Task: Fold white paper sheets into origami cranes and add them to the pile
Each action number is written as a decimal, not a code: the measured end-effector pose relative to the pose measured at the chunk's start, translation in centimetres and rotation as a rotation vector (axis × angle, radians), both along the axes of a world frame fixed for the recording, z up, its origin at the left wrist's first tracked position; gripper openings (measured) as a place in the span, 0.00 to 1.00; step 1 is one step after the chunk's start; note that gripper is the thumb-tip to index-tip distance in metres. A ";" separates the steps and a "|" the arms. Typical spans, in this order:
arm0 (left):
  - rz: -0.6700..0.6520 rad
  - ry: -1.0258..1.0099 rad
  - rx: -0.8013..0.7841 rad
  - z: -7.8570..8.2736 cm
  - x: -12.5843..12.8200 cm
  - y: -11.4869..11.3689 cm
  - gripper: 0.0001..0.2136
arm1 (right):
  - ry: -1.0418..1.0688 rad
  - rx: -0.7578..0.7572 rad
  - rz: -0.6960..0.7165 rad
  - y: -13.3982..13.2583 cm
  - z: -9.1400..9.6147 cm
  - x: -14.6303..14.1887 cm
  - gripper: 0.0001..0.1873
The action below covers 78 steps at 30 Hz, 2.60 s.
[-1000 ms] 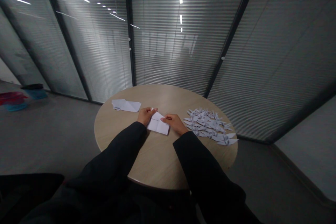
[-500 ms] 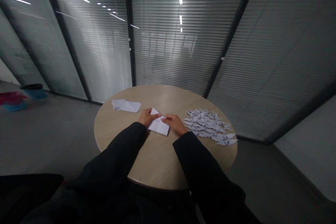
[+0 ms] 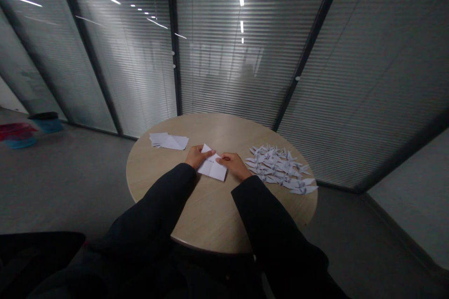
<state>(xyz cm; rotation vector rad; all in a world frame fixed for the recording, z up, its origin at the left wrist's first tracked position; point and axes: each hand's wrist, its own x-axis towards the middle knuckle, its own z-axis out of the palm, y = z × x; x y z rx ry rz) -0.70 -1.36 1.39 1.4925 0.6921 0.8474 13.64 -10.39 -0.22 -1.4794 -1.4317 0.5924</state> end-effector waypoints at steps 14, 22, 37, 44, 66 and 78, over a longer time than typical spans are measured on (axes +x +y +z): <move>0.034 -0.018 0.026 -0.6 0.2 0.4 0.19 | 0.068 0.000 0.041 0.2 -0.2 0.0 0.16; 0.177 0.021 0.039 -0.7 0.4 1.0 0.20 | 0.051 -0.009 0.058 0.1 0.0 -0.1 0.16; 0.210 -0.024 0.072 -1.4 0.3 1.9 0.19 | 0.065 -0.002 0.038 0.3 -0.5 0.0 0.15; 0.088 -0.063 0.045 -0.8 0.2 1.2 0.21 | 0.021 0.019 0.000 0.0 -0.2 0.1 0.15; -0.015 -0.012 0.344 -0.6 0.3 0.7 0.11 | 0.029 0.185 -0.088 0.1 0.0 -0.6 0.08; 0.065 -0.086 -0.053 -1.0 0.3 1.5 0.13 | -0.089 0.166 -0.141 -0.3 0.9 -0.5 0.05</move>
